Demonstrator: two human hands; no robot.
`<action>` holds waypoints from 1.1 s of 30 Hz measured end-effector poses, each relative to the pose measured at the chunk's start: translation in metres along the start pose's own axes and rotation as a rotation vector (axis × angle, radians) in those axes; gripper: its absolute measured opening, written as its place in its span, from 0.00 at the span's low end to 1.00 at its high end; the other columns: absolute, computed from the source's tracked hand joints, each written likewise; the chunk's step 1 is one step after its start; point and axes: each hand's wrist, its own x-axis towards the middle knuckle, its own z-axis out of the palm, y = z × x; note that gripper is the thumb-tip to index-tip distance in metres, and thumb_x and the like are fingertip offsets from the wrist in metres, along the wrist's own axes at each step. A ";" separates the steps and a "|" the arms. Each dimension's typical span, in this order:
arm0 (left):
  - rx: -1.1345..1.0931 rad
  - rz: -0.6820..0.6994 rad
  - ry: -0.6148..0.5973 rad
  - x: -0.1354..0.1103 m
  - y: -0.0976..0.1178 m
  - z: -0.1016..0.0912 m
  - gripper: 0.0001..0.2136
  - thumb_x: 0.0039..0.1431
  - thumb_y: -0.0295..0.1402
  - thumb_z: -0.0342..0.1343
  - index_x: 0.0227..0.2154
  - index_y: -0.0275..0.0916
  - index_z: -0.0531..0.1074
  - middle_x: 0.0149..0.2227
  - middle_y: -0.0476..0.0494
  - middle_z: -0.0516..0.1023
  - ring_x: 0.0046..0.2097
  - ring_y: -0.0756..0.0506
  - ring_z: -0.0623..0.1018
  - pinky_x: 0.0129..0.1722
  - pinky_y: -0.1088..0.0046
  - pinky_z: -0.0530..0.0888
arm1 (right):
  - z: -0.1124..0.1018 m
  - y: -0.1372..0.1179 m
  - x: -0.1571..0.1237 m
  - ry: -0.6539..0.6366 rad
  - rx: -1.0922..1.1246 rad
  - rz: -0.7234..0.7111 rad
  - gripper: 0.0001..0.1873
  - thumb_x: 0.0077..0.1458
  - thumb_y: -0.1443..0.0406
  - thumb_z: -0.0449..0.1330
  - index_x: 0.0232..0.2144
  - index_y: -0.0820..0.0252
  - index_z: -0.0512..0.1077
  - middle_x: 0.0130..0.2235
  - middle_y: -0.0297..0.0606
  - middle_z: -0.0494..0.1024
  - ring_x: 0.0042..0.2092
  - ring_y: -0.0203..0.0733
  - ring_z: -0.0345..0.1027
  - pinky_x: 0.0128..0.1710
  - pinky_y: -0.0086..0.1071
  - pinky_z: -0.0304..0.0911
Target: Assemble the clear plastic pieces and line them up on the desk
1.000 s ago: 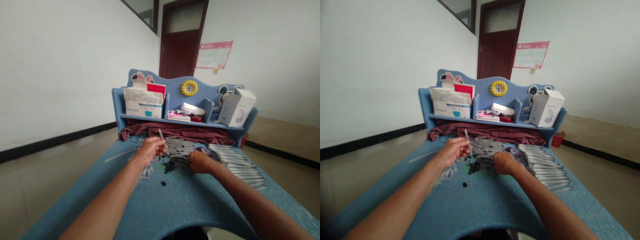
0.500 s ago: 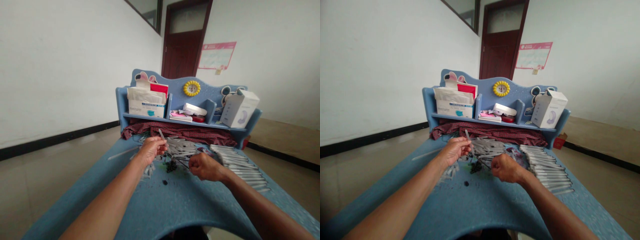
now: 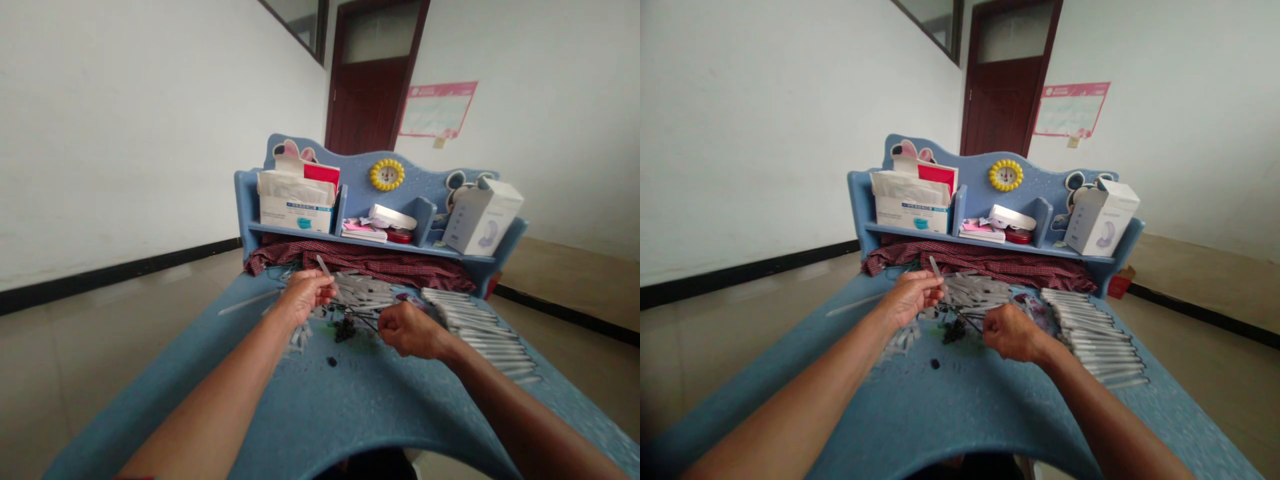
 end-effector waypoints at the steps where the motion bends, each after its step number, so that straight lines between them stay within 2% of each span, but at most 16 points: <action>1: 0.004 -0.004 -0.003 0.000 -0.001 0.001 0.05 0.44 0.25 0.58 0.23 0.32 0.66 0.21 0.43 0.74 0.20 0.51 0.73 0.16 0.80 0.68 | 0.000 -0.001 0.000 0.006 -0.007 0.000 0.07 0.42 0.70 0.50 0.18 0.63 0.66 0.15 0.29 0.65 0.18 0.28 0.58 0.17 0.21 0.47; 6: 0.000 -0.016 -0.012 0.000 -0.002 0.002 0.04 0.44 0.24 0.57 0.23 0.32 0.66 0.21 0.43 0.74 0.20 0.51 0.73 0.16 0.81 0.68 | 0.001 -0.004 0.005 0.038 -0.061 -0.017 0.08 0.40 0.71 0.50 0.19 0.64 0.69 0.17 0.31 0.67 0.18 0.28 0.58 0.17 0.21 0.47; 13: -0.050 -0.010 0.024 -0.002 -0.001 0.005 0.05 0.42 0.22 0.57 0.21 0.33 0.66 0.19 0.45 0.73 0.20 0.50 0.74 0.16 0.80 0.68 | -0.002 -0.021 0.009 0.110 -0.122 0.047 0.09 0.40 0.70 0.51 0.19 0.64 0.72 0.16 0.31 0.67 0.19 0.29 0.59 0.19 0.22 0.48; 19: -0.188 -0.090 -0.018 -0.010 0.003 0.015 0.05 0.42 0.20 0.56 0.21 0.32 0.66 0.18 0.46 0.73 0.20 0.49 0.75 0.16 0.79 0.69 | -0.013 -0.038 0.035 0.190 -0.274 0.020 0.08 0.40 0.68 0.54 0.21 0.61 0.74 0.20 0.35 0.71 0.24 0.33 0.62 0.22 0.24 0.50; 23: -0.346 -0.139 -0.003 -0.008 0.010 0.013 0.05 0.47 0.19 0.52 0.21 0.32 0.67 0.17 0.45 0.74 0.20 0.49 0.75 0.19 0.78 0.71 | -0.024 -0.054 0.048 0.310 -0.325 -0.051 0.08 0.44 0.66 0.54 0.24 0.62 0.74 0.24 0.37 0.73 0.27 0.34 0.63 0.25 0.25 0.51; 27: -0.473 -0.088 0.049 -0.004 0.021 0.006 0.07 0.51 0.20 0.49 0.21 0.31 0.67 0.17 0.45 0.74 0.20 0.51 0.74 0.19 0.79 0.72 | -0.040 -0.060 0.037 0.414 -0.278 -0.163 0.12 0.49 0.61 0.52 0.29 0.61 0.73 0.25 0.35 0.73 0.26 0.32 0.61 0.25 0.25 0.51; 30: -0.588 0.004 0.103 -0.002 0.030 0.001 0.08 0.52 0.19 0.47 0.21 0.32 0.66 0.17 0.46 0.73 0.20 0.53 0.74 0.20 0.80 0.72 | -0.057 -0.045 0.016 0.315 -0.423 -0.152 0.10 0.49 0.63 0.53 0.27 0.61 0.73 0.26 0.35 0.73 0.28 0.33 0.62 0.27 0.25 0.52; 33: -0.660 0.068 0.110 -0.002 0.034 -0.001 0.08 0.53 0.19 0.45 0.23 0.31 0.66 0.18 0.45 0.73 0.22 0.53 0.74 0.22 0.81 0.72 | -0.067 -0.015 -0.008 0.061 -0.656 -0.044 0.08 0.45 0.68 0.55 0.27 0.60 0.74 0.28 0.37 0.75 0.30 0.37 0.66 0.30 0.27 0.54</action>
